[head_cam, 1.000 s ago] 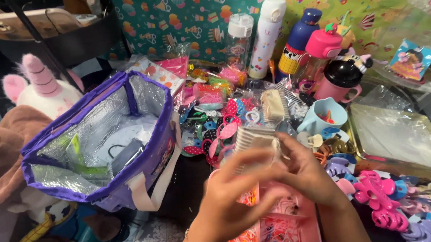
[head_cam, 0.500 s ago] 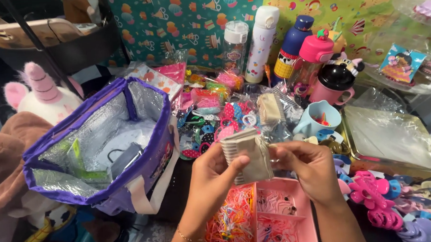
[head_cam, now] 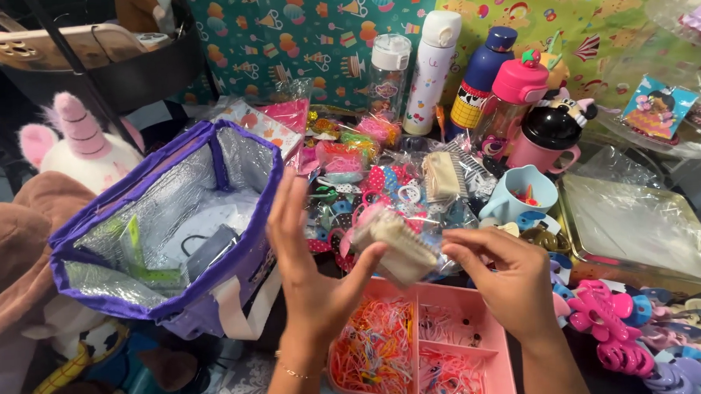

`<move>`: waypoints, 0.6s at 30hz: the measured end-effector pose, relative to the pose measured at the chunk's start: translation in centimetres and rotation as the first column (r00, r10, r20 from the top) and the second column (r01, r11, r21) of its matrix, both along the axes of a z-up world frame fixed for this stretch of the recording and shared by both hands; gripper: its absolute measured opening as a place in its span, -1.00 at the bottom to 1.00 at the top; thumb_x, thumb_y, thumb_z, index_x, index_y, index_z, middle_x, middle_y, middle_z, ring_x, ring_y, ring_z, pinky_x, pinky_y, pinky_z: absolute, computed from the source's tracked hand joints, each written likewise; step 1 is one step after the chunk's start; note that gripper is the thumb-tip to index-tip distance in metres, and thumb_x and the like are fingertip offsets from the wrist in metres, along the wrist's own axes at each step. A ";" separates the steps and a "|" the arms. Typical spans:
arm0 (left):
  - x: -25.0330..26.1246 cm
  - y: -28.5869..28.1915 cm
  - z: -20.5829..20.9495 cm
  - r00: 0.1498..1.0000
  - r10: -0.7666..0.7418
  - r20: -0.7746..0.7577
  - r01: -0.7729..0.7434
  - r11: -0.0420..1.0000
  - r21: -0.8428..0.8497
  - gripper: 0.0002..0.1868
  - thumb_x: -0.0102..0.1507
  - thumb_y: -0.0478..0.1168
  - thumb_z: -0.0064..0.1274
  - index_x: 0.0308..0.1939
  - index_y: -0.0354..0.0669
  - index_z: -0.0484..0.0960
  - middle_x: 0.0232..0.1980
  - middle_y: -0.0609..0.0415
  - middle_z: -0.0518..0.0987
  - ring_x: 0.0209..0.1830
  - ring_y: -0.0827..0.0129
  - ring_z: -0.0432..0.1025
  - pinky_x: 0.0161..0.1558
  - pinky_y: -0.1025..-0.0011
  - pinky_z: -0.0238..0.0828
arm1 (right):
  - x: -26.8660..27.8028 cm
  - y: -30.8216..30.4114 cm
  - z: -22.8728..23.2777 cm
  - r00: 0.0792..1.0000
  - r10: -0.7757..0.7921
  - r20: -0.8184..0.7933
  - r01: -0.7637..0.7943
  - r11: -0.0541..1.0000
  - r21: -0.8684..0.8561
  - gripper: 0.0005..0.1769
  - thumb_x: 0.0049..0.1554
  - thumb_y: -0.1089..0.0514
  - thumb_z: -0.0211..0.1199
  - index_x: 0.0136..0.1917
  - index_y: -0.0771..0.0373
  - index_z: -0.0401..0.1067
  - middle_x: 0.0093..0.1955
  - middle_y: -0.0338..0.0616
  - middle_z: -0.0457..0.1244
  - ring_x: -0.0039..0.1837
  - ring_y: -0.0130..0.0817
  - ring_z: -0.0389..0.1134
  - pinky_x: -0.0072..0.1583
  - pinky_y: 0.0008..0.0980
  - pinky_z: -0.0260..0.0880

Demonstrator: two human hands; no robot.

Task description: Sorting and bagging various small hair accessories and trinkets into a storage tray and a larger bag.

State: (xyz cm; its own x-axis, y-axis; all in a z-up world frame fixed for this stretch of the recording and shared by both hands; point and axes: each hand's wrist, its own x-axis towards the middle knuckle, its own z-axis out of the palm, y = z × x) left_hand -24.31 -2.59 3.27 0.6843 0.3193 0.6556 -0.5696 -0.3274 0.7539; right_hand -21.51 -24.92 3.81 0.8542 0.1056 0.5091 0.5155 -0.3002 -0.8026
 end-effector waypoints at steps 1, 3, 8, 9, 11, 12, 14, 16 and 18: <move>0.2 0.7 -0.2 0.975 0.166 0.150 -0.201 0.943 0.266 -0.19 0.20 0.01 0.34 0.44 0.05 0.28 0.57 -0.02 0.19 0.60 0.13 0.11 0.51 0.12 0.11 | -0.2 0.2 0.5 0.984 -0.009 0.176 0.032 0.991 -0.128 -0.86 0.08 0.29 0.37 -0.04 0.28 0.61 -0.16 -0.17 0.46 -0.13 -0.49 0.43 -0.02 -0.56 0.42; -0.2 1.2 0.2 0.902 0.274 0.333 -0.411 0.776 0.477 -0.38 0.28 0.12 0.33 0.37 0.23 0.47 0.58 0.05 0.21 0.63 0.12 0.06 0.58 0.03 -0.05 | -0.4 0.4 1.2 0.937 0.006 0.349 0.085 0.966 -0.244 -0.90 0.07 0.30 0.40 -0.09 0.23 0.62 -0.18 -0.24 0.45 -0.16 -0.47 0.40 -0.04 -0.52 0.36; -1.0 1.2 1.1 0.973 0.218 0.075 -0.211 0.705 0.677 -0.68 0.32 -0.01 0.12 0.16 0.45 0.59 0.52 0.25 0.27 0.58 0.02 0.02 0.38 -0.27 -0.33 | -0.5 0.4 1.4 0.904 0.111 0.412 -0.004 0.968 -0.251 -0.86 0.10 0.41 0.31 -0.06 0.28 0.58 -0.13 -0.15 0.44 -0.14 -0.33 0.41 0.00 -0.43 0.38; -0.9 1.2 1.1 0.973 0.219 0.075 -0.211 0.706 0.676 -0.68 0.32 -0.01 0.12 0.16 0.45 0.59 0.52 0.25 0.27 0.58 0.02 0.02 0.38 -0.27 -0.33 | -0.6 0.3 1.5 0.904 0.111 0.412 -0.004 0.968 -0.253 -0.86 0.10 0.41 0.31 -0.06 0.28 0.58 -0.13 -0.15 0.44 -0.14 -0.33 0.41 0.00 -0.43 0.38; -0.8 1.2 1.0 0.981 0.181 0.075 -0.187 0.751 0.633 -0.93 0.27 0.01 0.14 -0.30 0.27 0.65 0.38 0.26 0.41 0.51 0.03 0.10 0.35 -0.31 -0.38 | -0.7 0.2 1.5 0.895 0.086 0.437 0.024 0.970 -0.241 -0.88 0.10 0.40 0.33 -0.07 0.30 0.58 -0.13 -0.15 0.43 -0.14 -0.33 0.38 0.01 -0.42 0.36; -0.8 1.2 1.1 0.980 0.182 0.075 -0.188 0.752 0.632 -0.93 0.27 0.01 0.14 -0.30 0.27 0.65 0.38 0.26 0.41 0.51 0.03 0.10 0.35 -0.31 -0.38 | -0.5 0.1 1.7 0.895 0.087 0.437 0.024 0.970 -0.242 -0.88 0.10 0.40 0.33 -0.07 0.30 0.58 -0.13 -0.15 0.43 -0.14 -0.33 0.38 0.01 -0.42 0.36; -0.9 1.3 1.1 0.978 0.177 0.109 -0.207 0.775 0.597 -0.92 0.25 -0.09 0.19 -0.36 0.23 0.65 0.24 0.36 0.52 0.45 0.09 0.17 0.35 -0.28 -0.37 | -0.3 -0.3 1.7 0.901 0.084 0.425 0.026 0.969 -0.247 -0.92 0.05 0.33 0.40 -0.13 0.29 0.58 -0.12 -0.14 0.44 -0.08 -0.32 0.45 0.13 -0.34 0.42; -1.4 1.1 1.7 0.976 0.176 0.126 -0.216 0.780 0.587 -0.89 0.25 -0.08 0.21 -0.39 0.23 0.66 0.22 0.38 0.52 0.43 0.10 0.19 0.35 -0.26 -0.37 | -0.4 -0.7 1.7 0.933 0.053 0.357 0.030 0.974 -0.224 -0.96 0.06 0.31 0.39 -0.16 0.27 0.58 -0.14 -0.13 0.45 -0.07 -0.36 0.46 0.11 -0.41 0.44; -1.5 0.6 1.8 0.975 0.177 0.136 -0.223 0.789 0.572 -0.87 0.25 -0.06 0.23 -0.42 0.23 0.66 0.19 0.40 0.53 0.41 0.12 0.20 0.35 -0.25 -0.37 | -0.4 -1.0 1.2 0.960 0.028 0.279 0.032 0.978 -0.208 -0.99 0.07 0.30 0.38 -0.19 0.26 0.58 -0.16 -0.12 0.45 -0.06 -0.39 0.48 0.09 -0.47 0.47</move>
